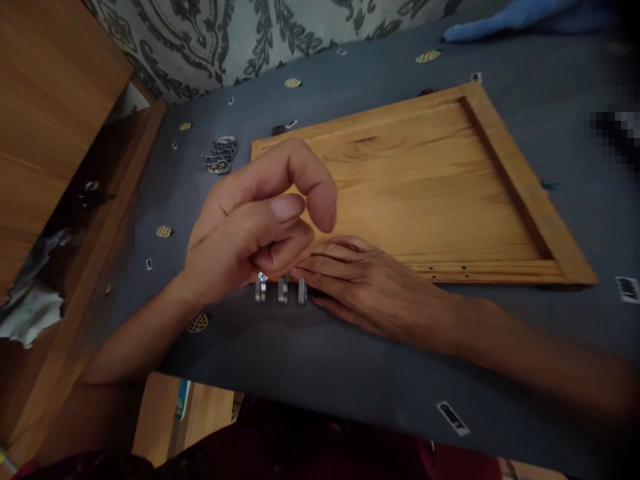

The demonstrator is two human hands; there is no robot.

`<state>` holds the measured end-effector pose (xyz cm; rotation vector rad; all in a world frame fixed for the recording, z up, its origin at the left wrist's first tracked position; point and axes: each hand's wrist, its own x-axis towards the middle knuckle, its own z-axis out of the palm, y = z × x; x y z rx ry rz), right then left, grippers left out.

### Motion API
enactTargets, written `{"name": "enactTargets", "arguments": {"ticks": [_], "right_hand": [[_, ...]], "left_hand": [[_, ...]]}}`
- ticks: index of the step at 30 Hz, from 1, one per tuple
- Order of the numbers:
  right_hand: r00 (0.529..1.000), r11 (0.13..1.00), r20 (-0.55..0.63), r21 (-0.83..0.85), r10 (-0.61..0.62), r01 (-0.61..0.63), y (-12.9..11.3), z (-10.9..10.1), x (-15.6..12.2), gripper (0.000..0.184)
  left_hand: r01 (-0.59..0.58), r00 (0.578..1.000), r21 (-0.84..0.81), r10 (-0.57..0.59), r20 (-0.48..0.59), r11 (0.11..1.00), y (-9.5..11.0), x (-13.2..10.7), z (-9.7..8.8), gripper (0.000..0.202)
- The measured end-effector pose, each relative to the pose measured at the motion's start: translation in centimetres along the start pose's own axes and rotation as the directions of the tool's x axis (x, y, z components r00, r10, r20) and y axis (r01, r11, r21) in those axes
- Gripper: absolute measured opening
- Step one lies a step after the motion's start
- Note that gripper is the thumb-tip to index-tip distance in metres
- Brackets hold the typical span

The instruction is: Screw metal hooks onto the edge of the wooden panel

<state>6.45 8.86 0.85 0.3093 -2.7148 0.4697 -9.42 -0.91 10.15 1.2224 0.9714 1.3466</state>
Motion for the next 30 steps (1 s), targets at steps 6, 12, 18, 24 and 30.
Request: {"name": "enactTargets", "arguments": {"ticks": [6,12,18,24,30], "right_hand": [[1.000,1.000,-0.007,0.007,-0.001,0.001,0.0,-0.1,0.0,0.037],[0.999,1.000,-0.030,-0.007,-0.023,0.023,0.1,0.1,-0.1,0.036],[1.000,1.000,-0.017,-0.004,-0.014,0.014,0.0,0.0,0.0,0.036],[1.000,1.000,0.000,0.004,-0.005,0.005,0.0,-0.1,-0.1,0.038],[1.000,1.000,-0.006,-0.014,-0.014,0.014,0.0,0.0,0.0,0.036]], "left_hand": [[-0.106,0.960,0.058,0.117,-0.254,0.993,1.0,0.3,0.9,0.029],[-0.145,0.953,0.052,0.153,-0.262,0.988,0.7,0.2,1.1,0.027],[-0.194,0.957,0.005,0.190,-0.221,0.981,-0.2,0.0,0.8,0.023],[-0.132,0.946,-0.009,0.123,-0.301,0.991,-0.2,0.0,1.2,0.022],[-0.120,0.971,0.100,0.137,-0.197,0.988,-0.3,-0.3,0.9,0.023]]}}
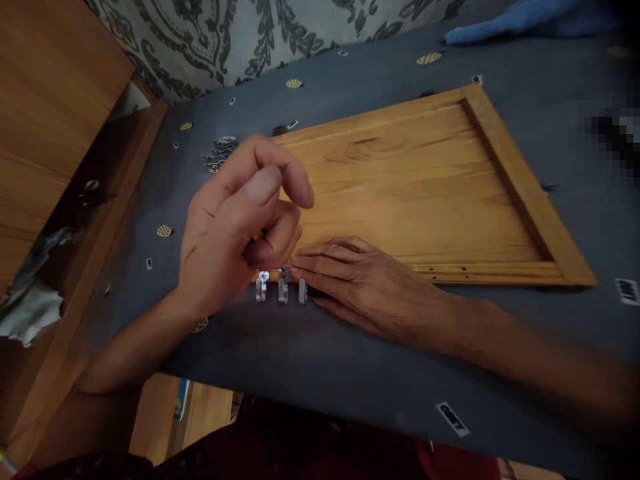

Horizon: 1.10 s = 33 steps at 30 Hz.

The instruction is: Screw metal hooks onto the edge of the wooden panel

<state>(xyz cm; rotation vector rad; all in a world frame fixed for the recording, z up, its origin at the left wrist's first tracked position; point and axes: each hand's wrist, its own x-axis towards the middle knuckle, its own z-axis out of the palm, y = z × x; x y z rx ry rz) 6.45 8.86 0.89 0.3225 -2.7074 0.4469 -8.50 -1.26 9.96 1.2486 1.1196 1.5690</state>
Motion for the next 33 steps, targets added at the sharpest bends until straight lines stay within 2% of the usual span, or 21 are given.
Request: {"name": "enactTargets", "arguments": {"ticks": [3,7,8,11,12,13,15,17,19,21,24,26,33], "right_hand": [[1.000,1.000,0.013,-0.009,0.004,-0.004,0.0,0.0,0.1,0.036],[1.000,1.000,0.018,-0.014,0.006,-0.006,-0.1,-0.1,0.0,0.037],[1.000,1.000,0.018,-0.019,0.007,-0.007,-0.1,-0.1,0.0,0.038],[1.000,1.000,0.028,-0.030,0.011,-0.010,-0.1,-0.1,0.0,0.038],[1.000,1.000,0.026,-0.026,0.007,-0.006,-0.1,-0.1,0.0,0.038],[1.000,1.000,0.018,-0.018,0.002,-0.001,0.0,0.0,0.0,0.038],[1.000,1.000,0.013,0.003,0.004,-0.004,0.1,0.0,-0.1,0.038],[1.000,1.000,0.015,0.013,0.005,-0.006,0.1,0.1,-0.1,0.038],[1.000,1.000,0.028,0.010,0.012,-0.013,0.1,0.0,-0.1,0.038],[0.999,1.000,0.044,0.008,0.021,-0.021,0.1,-0.1,-0.1,0.038],[0.999,1.000,0.041,0.011,0.010,-0.010,0.1,-0.1,-0.1,0.039],[0.999,1.000,0.033,0.008,0.007,-0.007,0.1,0.0,-0.1,0.039],[1.000,1.000,0.030,0.026,0.009,-0.009,0.1,0.0,-0.1,0.037]], "left_hand": [[-0.049,0.986,0.185,0.018,0.165,0.982,0.3,0.0,-1.2,0.013],[-0.102,0.937,0.380,-0.040,0.348,0.919,1.4,0.3,-3.3,0.018],[-0.111,0.915,0.396,-0.061,0.398,0.912,1.8,0.4,-3.7,0.020],[-0.191,0.813,0.477,-0.134,0.567,0.858,3.1,0.9,-4.5,0.031],[-0.207,0.804,0.529,-0.165,0.572,0.823,3.6,1.1,-4.5,0.032],[-0.209,0.817,0.584,-0.188,0.545,0.784,4.0,1.2,-4.5,0.031],[-0.152,0.874,0.670,-0.217,0.434,0.727,4.6,1.4,-4.4,0.023],[-0.122,0.894,0.701,-0.229,0.384,0.702,4.9,1.3,-4.3,0.018],[-0.189,0.870,0.715,-0.223,0.440,0.673,5.0,1.2,-4.3,0.018],[-0.303,0.841,0.740,-0.198,0.504,0.600,5.0,1.1,-4.3,0.018],[-0.421,0.845,0.800,-0.135,0.517,0.428,4.7,0.9,-4.4,0.016],[-0.450,0.855,0.818,-0.090,0.510,0.358,4.6,0.9,-4.4,0.019],[-0.471,0.857,0.824,-0.058,0.512,0.315,4.4,0.7,-4.2,0.024]]}}
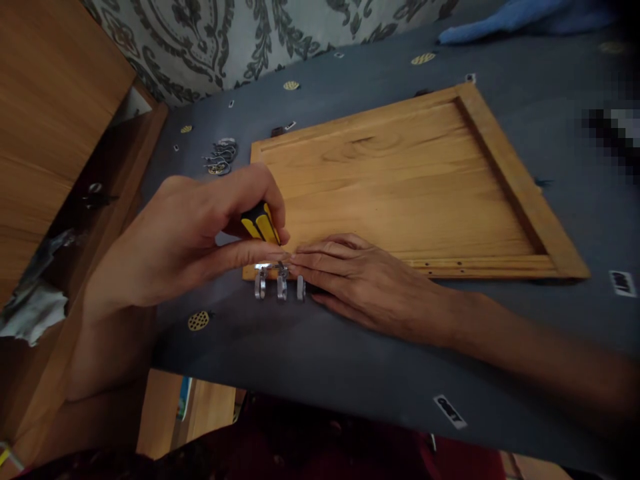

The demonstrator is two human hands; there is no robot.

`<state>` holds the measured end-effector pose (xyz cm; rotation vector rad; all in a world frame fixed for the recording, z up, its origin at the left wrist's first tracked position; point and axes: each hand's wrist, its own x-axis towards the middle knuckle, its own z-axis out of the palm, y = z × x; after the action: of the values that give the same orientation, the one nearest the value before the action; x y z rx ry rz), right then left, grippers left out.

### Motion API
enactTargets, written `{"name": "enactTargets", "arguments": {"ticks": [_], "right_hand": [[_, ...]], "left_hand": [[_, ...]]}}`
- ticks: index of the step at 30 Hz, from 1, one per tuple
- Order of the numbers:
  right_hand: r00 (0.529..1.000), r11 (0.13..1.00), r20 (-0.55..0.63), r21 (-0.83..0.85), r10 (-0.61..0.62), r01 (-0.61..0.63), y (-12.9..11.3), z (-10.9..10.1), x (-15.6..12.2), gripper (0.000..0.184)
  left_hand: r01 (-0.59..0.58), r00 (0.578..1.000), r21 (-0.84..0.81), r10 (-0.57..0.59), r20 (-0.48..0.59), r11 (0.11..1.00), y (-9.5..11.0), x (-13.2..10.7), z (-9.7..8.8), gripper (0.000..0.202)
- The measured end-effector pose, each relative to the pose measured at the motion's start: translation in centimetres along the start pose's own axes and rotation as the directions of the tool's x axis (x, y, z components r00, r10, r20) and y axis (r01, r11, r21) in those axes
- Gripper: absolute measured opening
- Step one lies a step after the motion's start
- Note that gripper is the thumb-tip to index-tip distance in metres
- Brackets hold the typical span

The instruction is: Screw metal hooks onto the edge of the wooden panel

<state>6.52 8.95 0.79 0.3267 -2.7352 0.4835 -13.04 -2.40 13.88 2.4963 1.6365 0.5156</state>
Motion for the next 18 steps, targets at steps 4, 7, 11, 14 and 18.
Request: {"name": "enactTargets", "arguments": {"ticks": [4,7,11,14,18], "right_hand": [[1.000,1.000,-0.004,-0.004,-0.008,0.008,0.0,-0.1,0.1,0.037],[1.000,1.000,-0.008,-0.009,-0.008,0.008,0.0,-0.1,0.0,0.036],[1.000,1.000,-0.005,0.005,-0.002,0.002,0.0,-0.1,0.0,0.036],[1.000,1.000,-0.001,0.007,0.002,-0.002,0.0,-0.1,0.0,0.037],[1.000,1.000,-0.004,0.000,-0.005,0.005,0.0,-0.1,0.0,0.037]], "left_hand": [[-0.013,1.000,0.030,0.013,-0.003,0.999,0.1,0.1,0.1,0.027],[-0.050,0.999,0.044,0.050,-0.012,0.998,0.1,0.2,0.1,0.028],[0.029,0.999,0.111,-0.031,0.021,0.993,0.6,0.0,0.0,0.025],[0.091,0.995,0.165,-0.095,0.021,0.982,1.1,-0.2,0.0,0.026],[0.086,0.996,0.182,-0.089,0.009,0.980,1.4,-0.2,0.0,0.034]]}}
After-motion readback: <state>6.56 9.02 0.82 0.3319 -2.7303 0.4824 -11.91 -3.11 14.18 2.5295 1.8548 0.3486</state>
